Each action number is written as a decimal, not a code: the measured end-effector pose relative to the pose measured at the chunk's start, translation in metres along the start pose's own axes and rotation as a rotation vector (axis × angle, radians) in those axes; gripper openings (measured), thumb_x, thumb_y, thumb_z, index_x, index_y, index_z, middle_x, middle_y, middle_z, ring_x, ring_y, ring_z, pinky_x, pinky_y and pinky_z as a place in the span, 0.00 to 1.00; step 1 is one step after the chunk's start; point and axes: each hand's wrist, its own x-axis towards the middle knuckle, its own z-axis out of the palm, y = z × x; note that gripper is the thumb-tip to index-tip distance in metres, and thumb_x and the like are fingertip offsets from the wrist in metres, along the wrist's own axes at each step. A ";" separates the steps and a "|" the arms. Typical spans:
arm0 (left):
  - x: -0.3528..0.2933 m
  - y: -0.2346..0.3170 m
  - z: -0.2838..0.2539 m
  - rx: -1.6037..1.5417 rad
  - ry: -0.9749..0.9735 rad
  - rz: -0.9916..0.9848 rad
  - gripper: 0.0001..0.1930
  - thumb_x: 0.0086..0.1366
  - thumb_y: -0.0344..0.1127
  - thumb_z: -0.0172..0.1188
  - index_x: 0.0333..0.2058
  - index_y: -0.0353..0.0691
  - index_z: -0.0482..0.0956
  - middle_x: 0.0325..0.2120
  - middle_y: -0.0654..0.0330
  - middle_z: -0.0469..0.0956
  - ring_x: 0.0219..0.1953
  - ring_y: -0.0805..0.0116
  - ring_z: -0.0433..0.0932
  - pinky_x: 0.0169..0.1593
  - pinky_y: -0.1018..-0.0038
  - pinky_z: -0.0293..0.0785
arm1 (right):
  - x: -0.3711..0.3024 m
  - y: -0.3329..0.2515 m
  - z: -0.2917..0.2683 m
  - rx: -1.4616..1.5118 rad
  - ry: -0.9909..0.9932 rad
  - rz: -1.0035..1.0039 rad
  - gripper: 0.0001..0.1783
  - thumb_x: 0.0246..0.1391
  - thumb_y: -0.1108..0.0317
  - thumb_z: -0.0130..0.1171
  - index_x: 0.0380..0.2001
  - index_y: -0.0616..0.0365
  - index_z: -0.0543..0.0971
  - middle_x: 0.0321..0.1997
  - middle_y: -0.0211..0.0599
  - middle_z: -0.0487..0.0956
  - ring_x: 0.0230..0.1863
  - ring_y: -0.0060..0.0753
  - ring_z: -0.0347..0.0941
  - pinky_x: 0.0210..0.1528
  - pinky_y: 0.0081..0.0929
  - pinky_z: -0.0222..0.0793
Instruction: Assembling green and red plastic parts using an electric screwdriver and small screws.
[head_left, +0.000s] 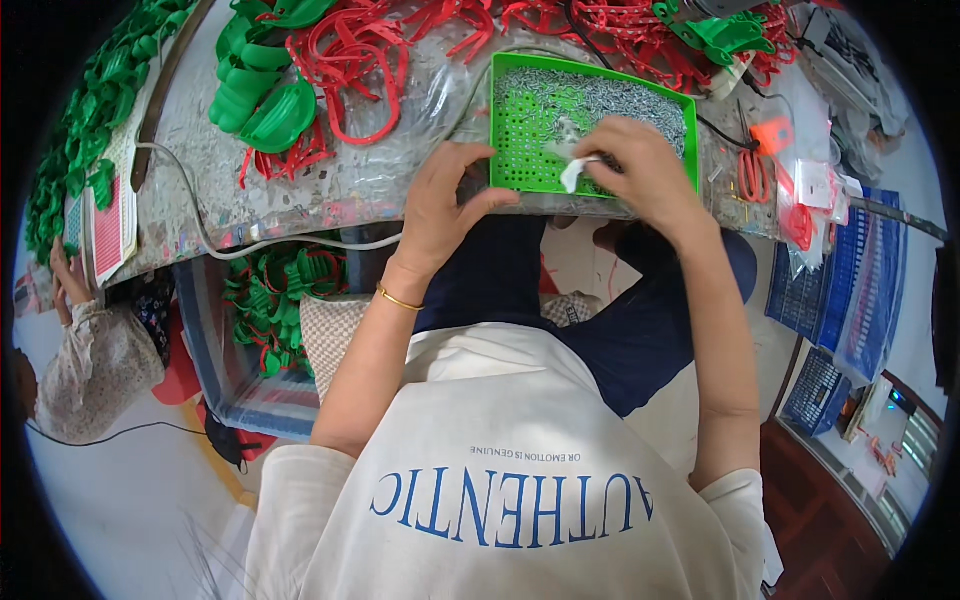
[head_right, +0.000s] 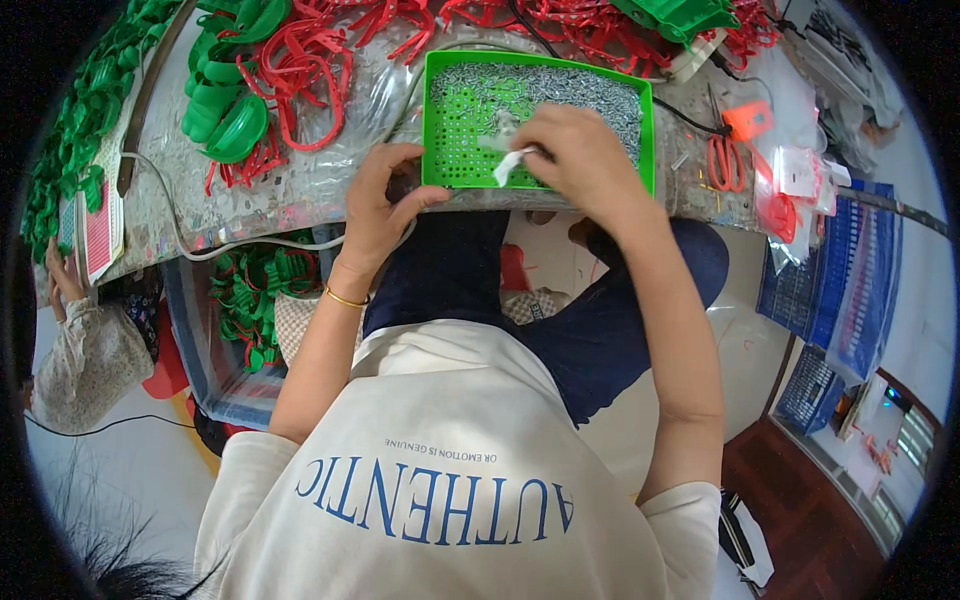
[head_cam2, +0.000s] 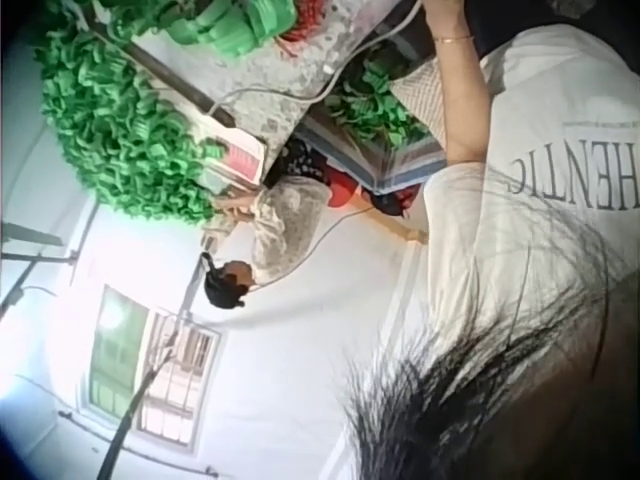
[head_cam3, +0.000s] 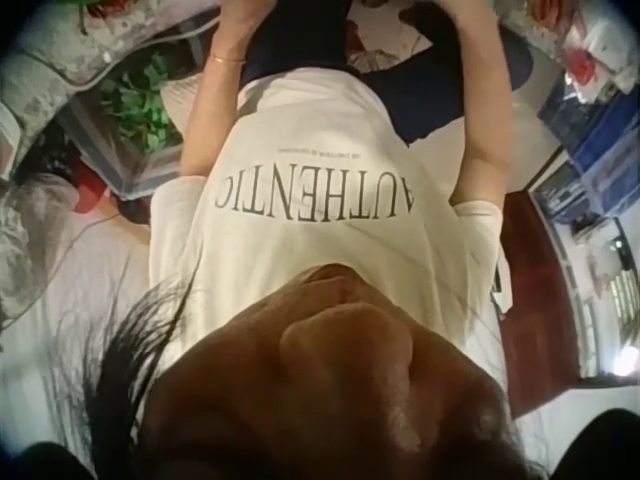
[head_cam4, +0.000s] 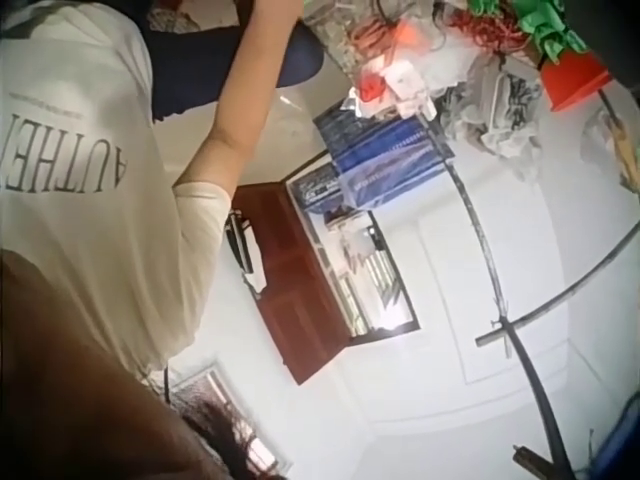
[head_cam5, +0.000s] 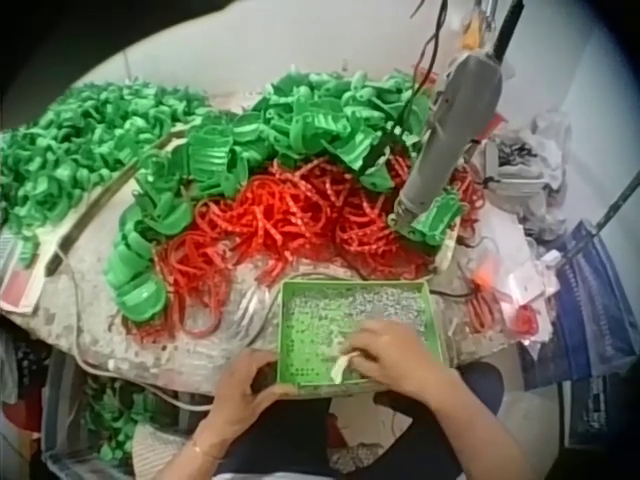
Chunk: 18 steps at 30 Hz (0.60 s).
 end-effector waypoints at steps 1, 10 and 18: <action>0.000 0.002 -0.001 -0.001 0.002 -0.009 0.25 0.46 0.36 0.73 0.43 0.37 0.75 0.31 0.57 0.73 0.31 0.61 0.74 0.35 0.70 0.72 | -0.005 0.007 -0.005 -0.051 0.067 -0.015 0.08 0.48 0.70 0.60 0.34 0.56 0.80 0.32 0.37 0.76 0.35 0.40 0.74 0.42 0.34 0.67; 0.000 0.001 0.001 0.009 -0.002 -0.013 0.25 0.46 0.36 0.74 0.42 0.38 0.75 0.32 0.57 0.73 0.32 0.61 0.74 0.36 0.70 0.72 | 0.017 -0.030 0.030 -0.066 0.232 -0.023 0.09 0.49 0.70 0.61 0.35 0.55 0.81 0.34 0.35 0.77 0.35 0.37 0.74 0.39 0.32 0.66; -0.001 0.001 -0.001 -0.025 0.007 -0.031 0.25 0.46 0.35 0.74 0.42 0.38 0.75 0.31 0.57 0.73 0.31 0.61 0.74 0.35 0.70 0.72 | -0.002 0.003 0.014 -0.237 0.273 0.130 0.09 0.49 0.69 0.61 0.36 0.53 0.82 0.32 0.34 0.77 0.36 0.38 0.74 0.41 0.34 0.63</action>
